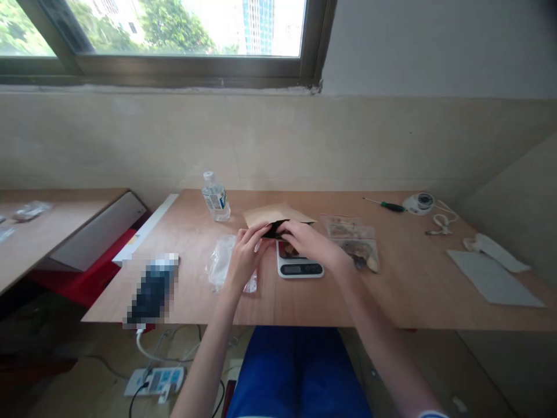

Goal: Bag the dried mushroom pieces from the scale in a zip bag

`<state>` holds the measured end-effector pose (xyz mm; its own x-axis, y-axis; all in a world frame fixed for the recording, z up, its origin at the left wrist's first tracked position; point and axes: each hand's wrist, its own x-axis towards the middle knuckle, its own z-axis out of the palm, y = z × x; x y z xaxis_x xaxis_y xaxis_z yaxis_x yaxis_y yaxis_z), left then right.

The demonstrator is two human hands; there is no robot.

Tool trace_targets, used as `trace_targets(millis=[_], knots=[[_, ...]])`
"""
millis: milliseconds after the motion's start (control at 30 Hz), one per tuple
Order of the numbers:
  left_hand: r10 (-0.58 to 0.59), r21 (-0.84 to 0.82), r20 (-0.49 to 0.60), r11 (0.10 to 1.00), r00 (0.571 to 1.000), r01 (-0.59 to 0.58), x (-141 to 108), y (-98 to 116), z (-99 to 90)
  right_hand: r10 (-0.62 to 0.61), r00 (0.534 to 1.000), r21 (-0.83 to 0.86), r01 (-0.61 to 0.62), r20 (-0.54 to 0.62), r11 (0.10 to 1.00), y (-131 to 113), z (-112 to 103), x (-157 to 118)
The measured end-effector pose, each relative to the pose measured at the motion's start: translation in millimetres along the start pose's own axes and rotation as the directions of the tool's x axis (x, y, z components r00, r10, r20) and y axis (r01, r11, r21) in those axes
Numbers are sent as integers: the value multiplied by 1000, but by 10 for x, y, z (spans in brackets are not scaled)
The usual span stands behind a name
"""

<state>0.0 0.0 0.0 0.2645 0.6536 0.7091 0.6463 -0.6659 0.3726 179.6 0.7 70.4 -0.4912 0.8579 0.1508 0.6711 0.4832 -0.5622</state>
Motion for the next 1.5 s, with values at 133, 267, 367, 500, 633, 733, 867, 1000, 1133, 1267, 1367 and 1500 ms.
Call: trace_targets(millis=[133, 267, 367, 500, 633, 733, 867, 1000, 1133, 1267, 1367, 1500], knots=[[-21, 4, -7, 1000, 1000, 21, 43, 6, -20, 5, 968, 224, 53, -251, 973, 42, -83, -305], [-33, 11, -23, 999, 999, 33, 71, -30, -24, 217, 947, 580, -40, -238, 814, 205, -18, -607], [-46, 14, -46, 999, 998, 47, 97, -55, -18, 369, 910, 740, -116, -189, 663, 348, 131, -783], [-90, 26, -127, 995, 988, 94, 200, -59, 22, 471, 873, 867, -133, -127, 481, 470, 334, -921], [-231, 10, -249, 970, 941, 241, 452, -69, 92, 526, 844, 925, -107, -109, 364, 537, 443, -971], [-358, -10, -277, 929, 892, 370, 728, -113, 138, 609, 787, 950, -103, -103, 294, 614, 486, -998], [-422, 13, -179, 902, 889, 431, 1038, -209, 177, 714, 689, 967, -78, -122, 240, 747, 533, -1042], [-421, 4, -149, 904, 895, 427, 1104, -290, 208, 720, 676, 956, -75, -160, 283, 825, 570, -1060], [-356, -25, -210, 933, 910, 359, 1003, -306, 235, 695, 704, 964, -58, -146, 261, 867, 615, -1026], [-238, 17, -300, 967, 924, 254, 858, -216, 243, 691, 693, 951, -23, -207, 308, 948, 657, -963], [-129, 28, -400, 988, 907, 153, 691, -104, 269, 698, 671, 929, -39, -249, 368, 1012, 669, -945], [-23, -93, -139, 996, 990, 10, 442, -67, 437, 689, 669, 912, -41, -278, 408, 1037, 668, -973]])
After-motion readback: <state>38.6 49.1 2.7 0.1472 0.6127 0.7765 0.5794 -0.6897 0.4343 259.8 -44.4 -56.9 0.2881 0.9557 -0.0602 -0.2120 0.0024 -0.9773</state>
